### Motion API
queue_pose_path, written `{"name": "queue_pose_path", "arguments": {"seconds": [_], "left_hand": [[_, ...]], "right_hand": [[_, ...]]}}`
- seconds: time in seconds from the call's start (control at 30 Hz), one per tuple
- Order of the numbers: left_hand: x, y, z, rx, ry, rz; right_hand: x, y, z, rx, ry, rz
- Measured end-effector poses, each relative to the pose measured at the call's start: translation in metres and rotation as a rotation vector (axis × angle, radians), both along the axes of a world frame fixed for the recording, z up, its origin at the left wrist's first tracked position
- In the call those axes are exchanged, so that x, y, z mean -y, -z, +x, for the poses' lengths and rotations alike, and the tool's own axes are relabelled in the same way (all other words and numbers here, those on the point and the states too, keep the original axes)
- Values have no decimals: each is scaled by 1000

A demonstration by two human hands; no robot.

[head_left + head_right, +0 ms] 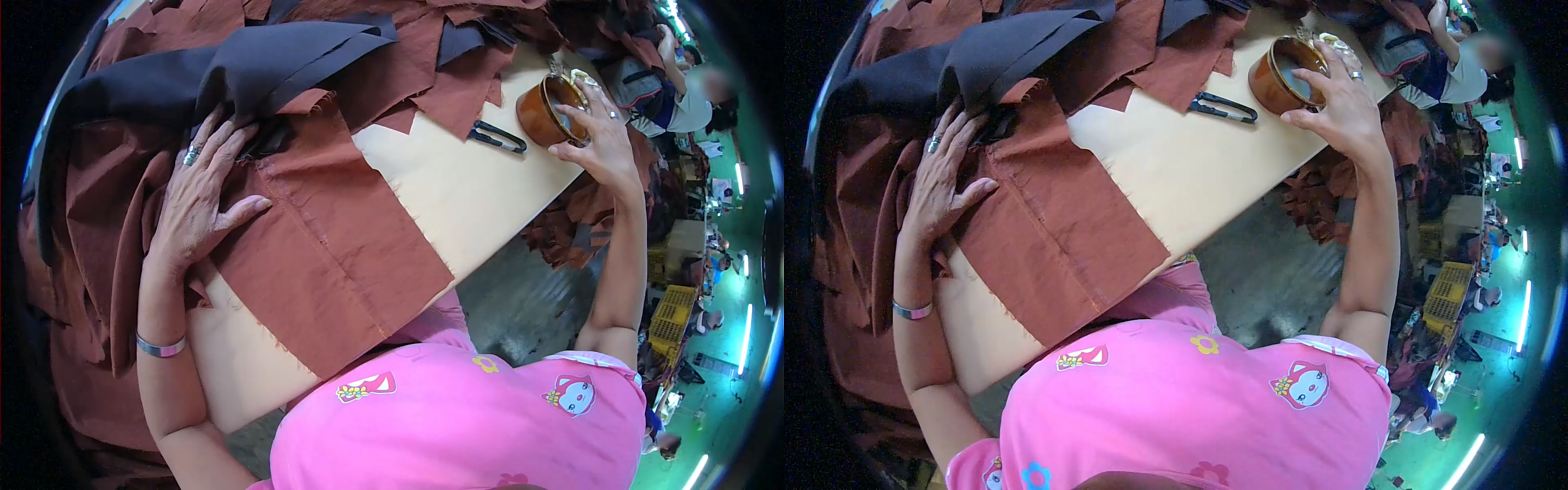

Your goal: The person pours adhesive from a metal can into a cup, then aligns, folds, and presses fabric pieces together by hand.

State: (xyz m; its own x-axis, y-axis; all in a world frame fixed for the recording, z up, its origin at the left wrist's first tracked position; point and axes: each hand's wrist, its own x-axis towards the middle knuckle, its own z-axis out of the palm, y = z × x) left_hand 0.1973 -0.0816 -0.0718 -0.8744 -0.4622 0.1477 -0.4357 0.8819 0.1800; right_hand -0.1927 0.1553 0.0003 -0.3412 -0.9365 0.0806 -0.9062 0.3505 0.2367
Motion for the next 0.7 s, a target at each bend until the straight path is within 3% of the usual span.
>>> {"name": "queue_pose_path", "arguments": {"seconds": [0.13,0.17,0.23,0.33,0.37,0.43,0.63,0.7], "left_hand": [[-2,-3,0,-9,21,21],[0,1,0,-42,46,11],[5,7,2,-107,72,-12],[5,10,4,-163,71,-30],[3,12,3,-186,80,-31],[4,14,3,-192,76,-49],[2,12,4,-167,48,15],[2,11,4,-171,54,36]], "right_hand": [[-4,5,-16,88,-42,-26],[-7,0,-15,144,-109,-174],[-9,-16,-4,125,-160,-239],[-12,-16,22,15,-141,-130],[-9,-14,38,-119,-174,-136],[11,-15,78,-84,-349,-241],[101,42,204,965,-752,-418],[124,65,214,1154,-662,-453]]}}
